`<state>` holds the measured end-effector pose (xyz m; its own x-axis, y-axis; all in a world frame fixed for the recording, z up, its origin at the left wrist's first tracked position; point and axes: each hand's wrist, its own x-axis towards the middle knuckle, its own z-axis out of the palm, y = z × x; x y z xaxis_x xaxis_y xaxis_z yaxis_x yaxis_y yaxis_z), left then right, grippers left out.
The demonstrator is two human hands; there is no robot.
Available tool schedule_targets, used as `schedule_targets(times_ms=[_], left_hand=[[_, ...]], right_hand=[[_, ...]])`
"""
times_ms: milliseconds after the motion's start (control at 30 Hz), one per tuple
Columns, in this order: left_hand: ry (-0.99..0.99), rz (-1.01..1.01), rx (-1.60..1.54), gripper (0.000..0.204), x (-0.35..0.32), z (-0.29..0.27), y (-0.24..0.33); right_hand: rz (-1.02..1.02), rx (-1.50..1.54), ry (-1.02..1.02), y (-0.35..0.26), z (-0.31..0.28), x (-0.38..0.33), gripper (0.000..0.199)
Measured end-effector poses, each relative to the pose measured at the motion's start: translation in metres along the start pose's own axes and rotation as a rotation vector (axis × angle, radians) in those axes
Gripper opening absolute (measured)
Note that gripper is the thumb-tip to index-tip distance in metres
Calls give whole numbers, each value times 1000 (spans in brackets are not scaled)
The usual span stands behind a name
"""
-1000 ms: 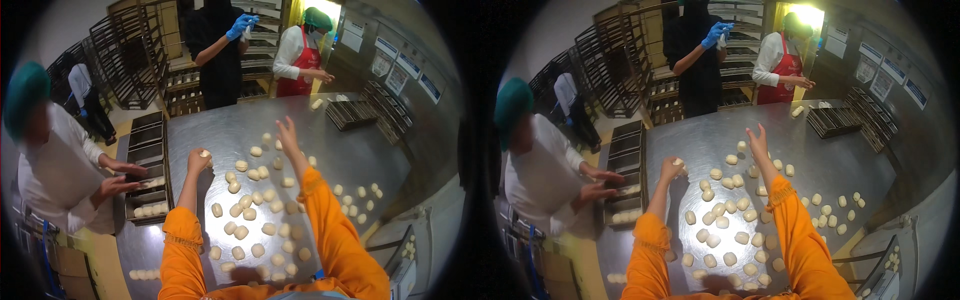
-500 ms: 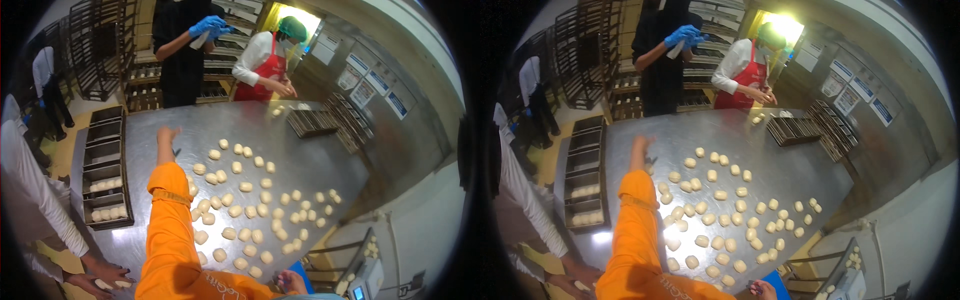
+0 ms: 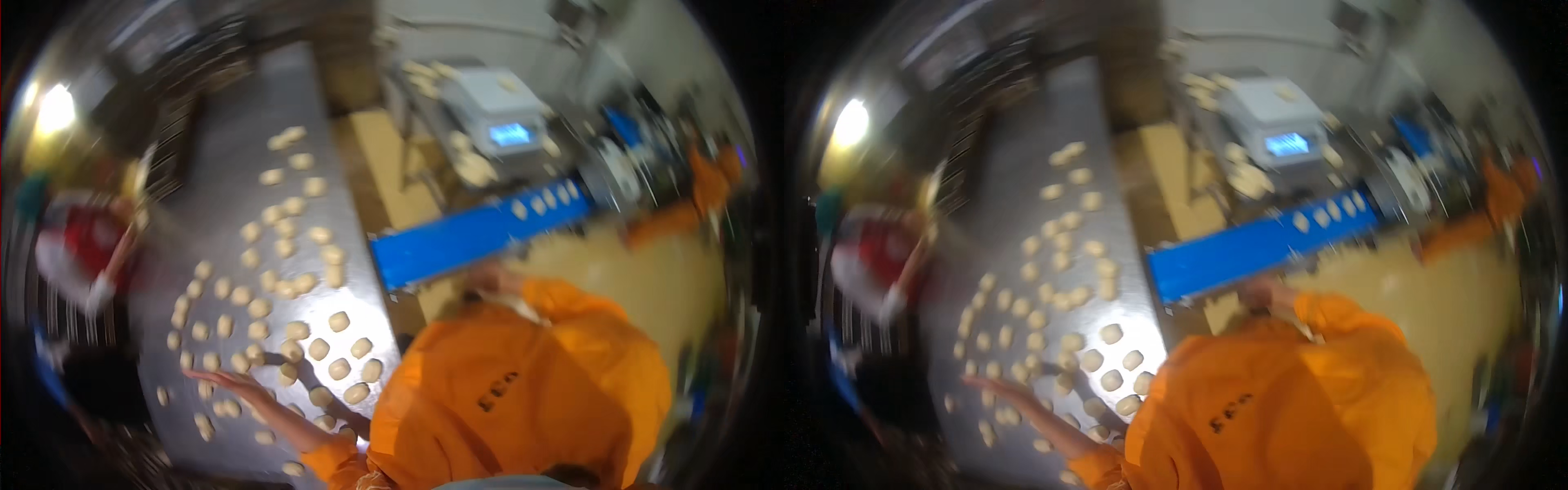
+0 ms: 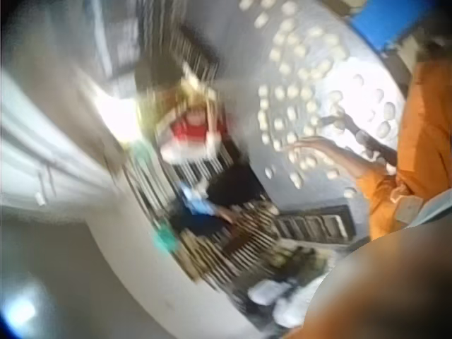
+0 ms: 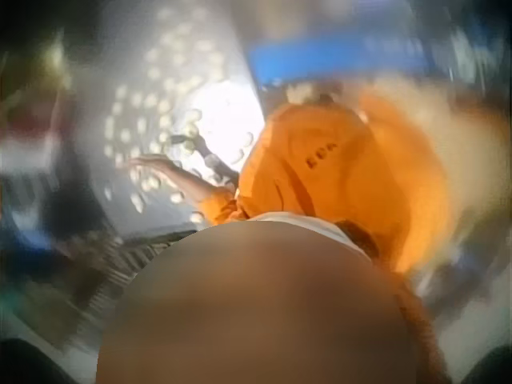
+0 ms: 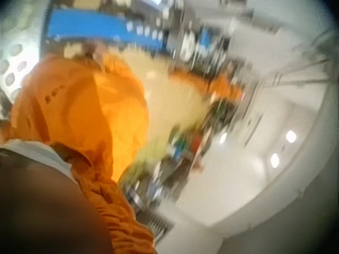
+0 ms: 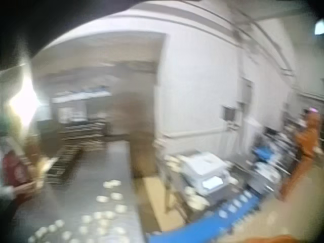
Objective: The person stands at a stainless steel workstation in a commercial bakery, picking up small dough balls from a conveyor belt. They place each dough ball onto a digital scale to check its weight, then transfer it to a large metal table where other workers are arranging the dough.
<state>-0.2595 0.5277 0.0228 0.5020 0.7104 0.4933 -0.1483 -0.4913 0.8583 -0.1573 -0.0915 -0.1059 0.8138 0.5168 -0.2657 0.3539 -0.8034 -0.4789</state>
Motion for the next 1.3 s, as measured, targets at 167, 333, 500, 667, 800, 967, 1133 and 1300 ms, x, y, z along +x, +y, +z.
schedule_targets(times_ms=[167, 333, 500, 667, 800, 967, 1133, 1300], left_hand=[[-414, -55, 159, 78, -153, 107, 77], [-762, 21, -4, 75, -230, 238, 150], [-1499, 36, -130, 39, -304, 408, 207], [-1658, 78, 17, 46, -451, 576, 227], [-1523, 425, 285, 56, -546, 648, 240], [-1499, 285, 277, 32, -571, 685, 189], [-1317, -413, -33, 30, -583, 705, 181], [-1293, 380, 588, 47, -608, 698, 245]], right_hand=[[675, -164, 617, 138, -46, -56, 47], [689, 107, 927, 217, -47, -40, 60], [759, 261, 602, 252, -42, -3, 53], [426, 1331, 679, 304, -97, -100, 40], [539, 1615, 913, 412, -112, -174, 39], [855, 403, 1050, 470, -131, -157, 44], [830, 348, 875, 482, -132, -123, 45], [588, 1821, 788, 461, -177, -146, 39]])
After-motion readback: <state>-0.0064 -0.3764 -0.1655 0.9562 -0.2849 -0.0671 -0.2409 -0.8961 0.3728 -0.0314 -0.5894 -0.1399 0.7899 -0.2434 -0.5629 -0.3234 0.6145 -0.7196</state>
